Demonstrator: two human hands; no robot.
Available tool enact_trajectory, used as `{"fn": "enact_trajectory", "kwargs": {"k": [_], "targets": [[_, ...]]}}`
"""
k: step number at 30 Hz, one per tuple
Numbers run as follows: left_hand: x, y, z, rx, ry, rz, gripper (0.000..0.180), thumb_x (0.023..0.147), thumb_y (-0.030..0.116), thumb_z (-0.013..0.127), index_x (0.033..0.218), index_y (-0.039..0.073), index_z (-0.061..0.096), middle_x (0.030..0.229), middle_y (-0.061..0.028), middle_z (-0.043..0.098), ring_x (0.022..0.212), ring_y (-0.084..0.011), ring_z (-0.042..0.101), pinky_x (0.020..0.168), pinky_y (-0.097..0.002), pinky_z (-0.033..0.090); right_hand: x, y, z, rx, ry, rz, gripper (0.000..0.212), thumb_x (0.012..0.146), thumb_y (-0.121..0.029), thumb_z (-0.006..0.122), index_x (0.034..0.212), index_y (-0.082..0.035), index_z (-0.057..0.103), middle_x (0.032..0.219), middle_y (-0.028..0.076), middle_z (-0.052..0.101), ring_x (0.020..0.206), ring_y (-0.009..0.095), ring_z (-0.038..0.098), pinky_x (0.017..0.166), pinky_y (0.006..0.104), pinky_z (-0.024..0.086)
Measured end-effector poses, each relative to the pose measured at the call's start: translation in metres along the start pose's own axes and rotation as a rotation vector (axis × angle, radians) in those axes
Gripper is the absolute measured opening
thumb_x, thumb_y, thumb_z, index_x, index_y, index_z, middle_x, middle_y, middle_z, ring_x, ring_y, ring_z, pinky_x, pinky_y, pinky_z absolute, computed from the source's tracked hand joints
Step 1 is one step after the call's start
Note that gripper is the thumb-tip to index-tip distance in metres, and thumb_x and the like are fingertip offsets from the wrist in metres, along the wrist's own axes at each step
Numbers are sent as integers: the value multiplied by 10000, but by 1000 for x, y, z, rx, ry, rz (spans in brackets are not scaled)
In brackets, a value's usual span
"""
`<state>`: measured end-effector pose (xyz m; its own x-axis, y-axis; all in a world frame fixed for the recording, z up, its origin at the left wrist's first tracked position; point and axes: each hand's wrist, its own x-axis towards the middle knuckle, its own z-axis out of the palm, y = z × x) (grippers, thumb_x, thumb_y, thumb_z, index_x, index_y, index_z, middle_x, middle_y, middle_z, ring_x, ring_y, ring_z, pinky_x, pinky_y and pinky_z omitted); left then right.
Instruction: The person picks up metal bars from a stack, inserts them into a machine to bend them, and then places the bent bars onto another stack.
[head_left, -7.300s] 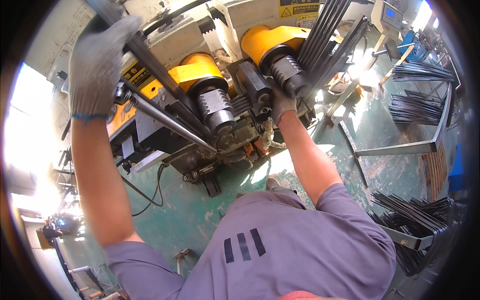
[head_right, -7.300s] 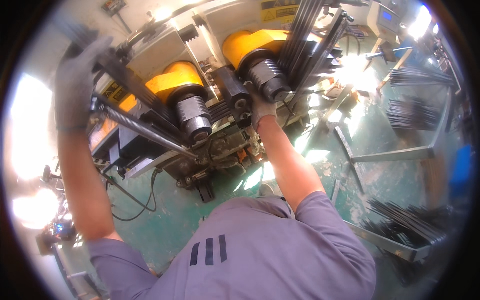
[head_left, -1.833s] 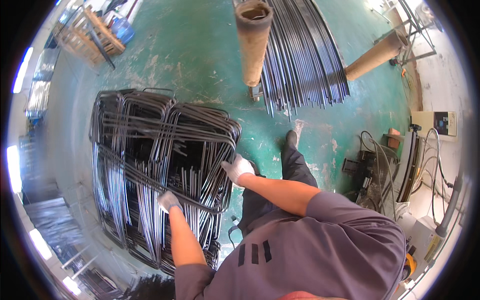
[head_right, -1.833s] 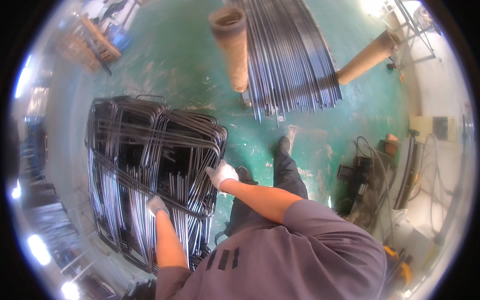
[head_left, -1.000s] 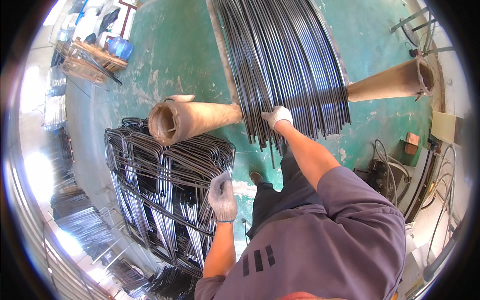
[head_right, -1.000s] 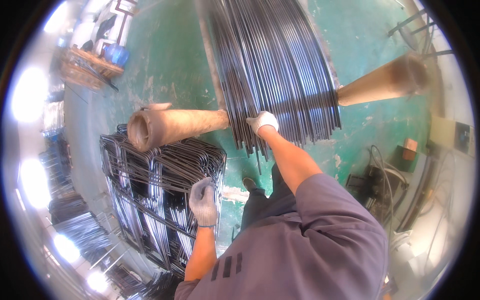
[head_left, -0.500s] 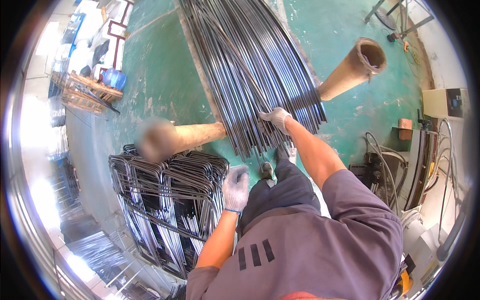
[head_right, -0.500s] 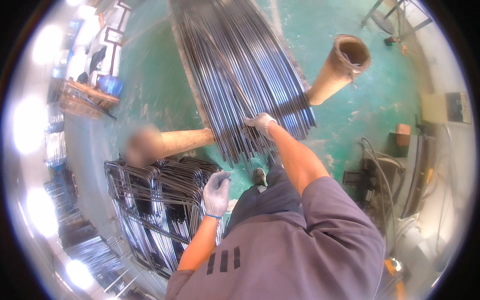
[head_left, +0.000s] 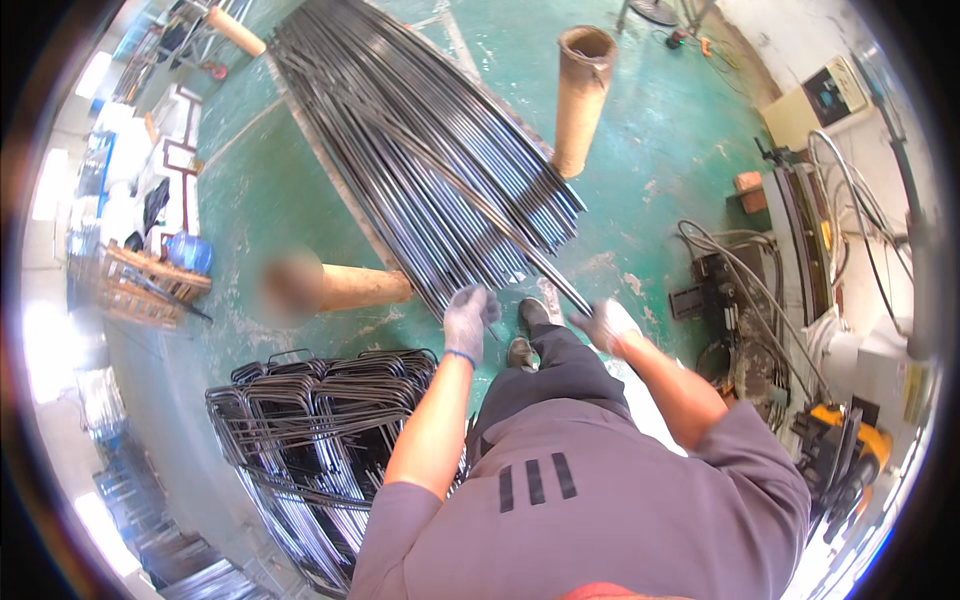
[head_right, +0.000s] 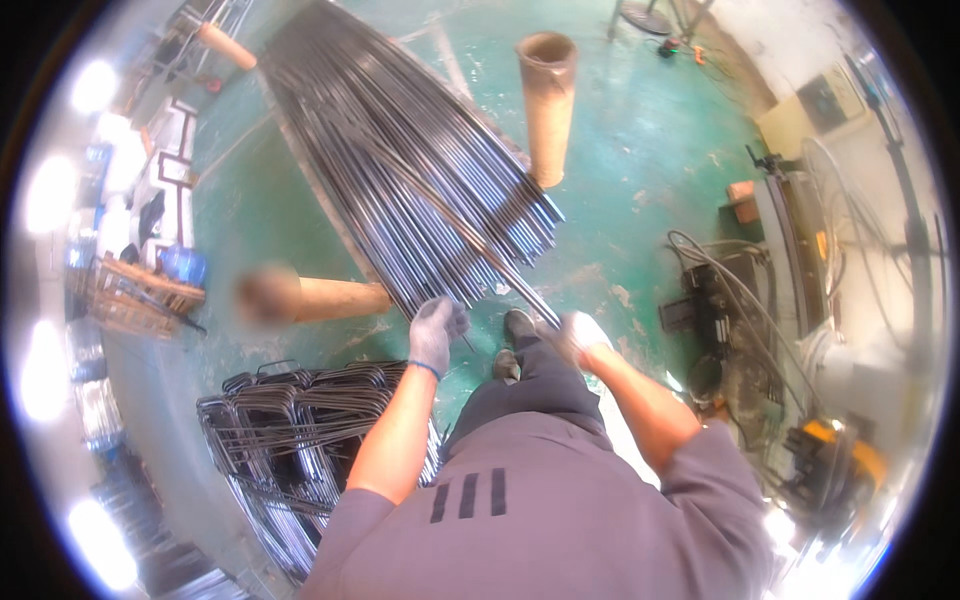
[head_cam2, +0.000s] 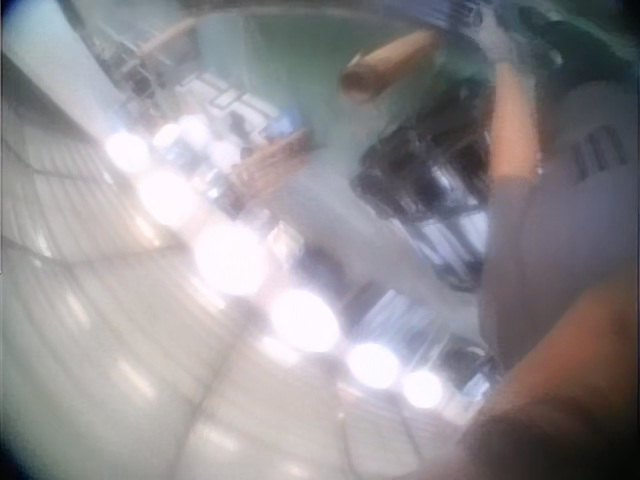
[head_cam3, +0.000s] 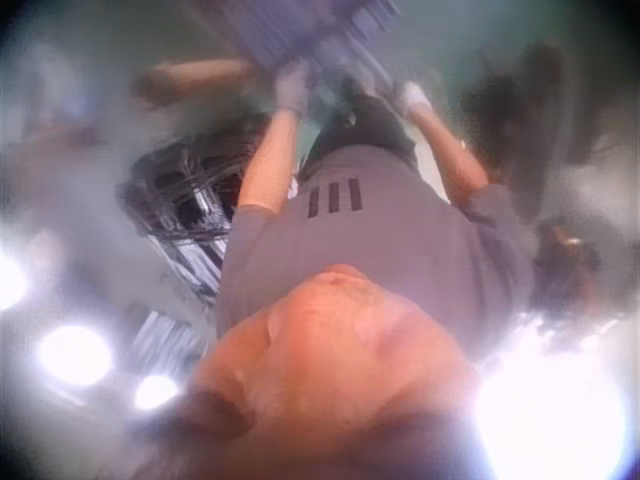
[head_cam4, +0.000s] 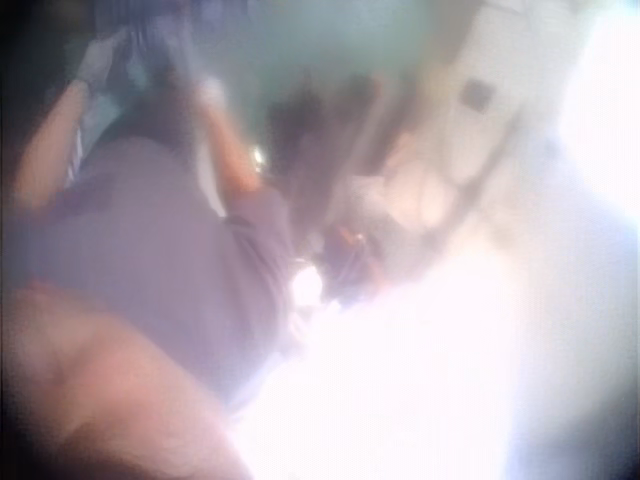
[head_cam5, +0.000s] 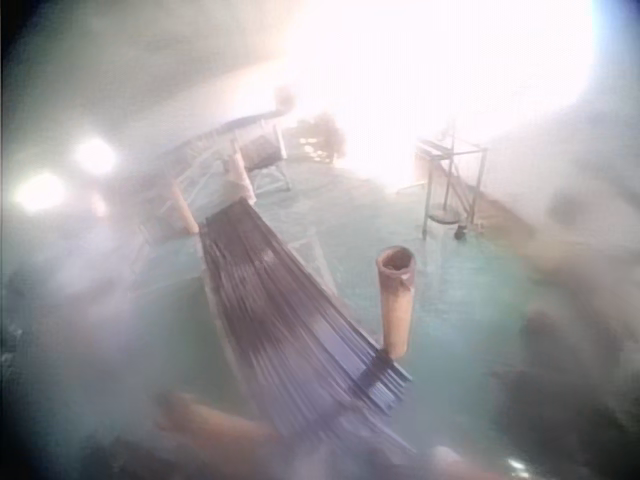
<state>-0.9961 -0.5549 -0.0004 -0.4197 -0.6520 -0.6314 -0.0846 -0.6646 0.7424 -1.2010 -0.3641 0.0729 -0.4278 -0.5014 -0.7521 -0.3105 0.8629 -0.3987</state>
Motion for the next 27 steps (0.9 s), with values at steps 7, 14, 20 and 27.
{"fn": "enact_trajectory", "kwargs": {"k": [7, 14, 20, 27], "targets": [[52, -4, 40, -506, -165, -276, 323, 1067, 340, 607, 1047, 19, 633, 953, -139, 690, 862, -317, 686, 828, -493, 587, -239, 236, 153, 100, 365, 151, 381, 870, -380, 804, 814, -19, 696, 721, 233, 677, 662, 391, 682, 634, 476, 522], [-71, -58, 91, -365, -195, -470, 89, 1015, 68, 564, 999, -7, 608, 860, -145, 625, 807, -298, 625, 856, -509, 563, -350, 342, 236, -127, 608, 379, 160, 816, -251, 732, 802, -105, 669, 754, 187, 704, 738, 406, 706, 714, 513, 557], [-145, 3, 185, -439, -588, -307, 82, 1004, -5, 565, 1063, 15, 617, 961, -138, 640, 846, -244, 611, 854, -392, 530, -462, 473, 254, -72, 729, 760, 68, 866, -131, 689, 829, -87, 725, 882, 211, 732, 906, 420, 692, 853, 514, 539], [-279, -44, 344, -252, -796, -161, 80, 1059, 65, 568, 1134, 60, 596, 959, -75, 615, 829, -219, 577, 909, -403, 508, -489, 655, 305, 1395, 1396, 1076, 371, 950, -99, 529, 1293, 19, 608, 1264, 165, 660, 1195, 292, 621, 958, 398, 561]]}}
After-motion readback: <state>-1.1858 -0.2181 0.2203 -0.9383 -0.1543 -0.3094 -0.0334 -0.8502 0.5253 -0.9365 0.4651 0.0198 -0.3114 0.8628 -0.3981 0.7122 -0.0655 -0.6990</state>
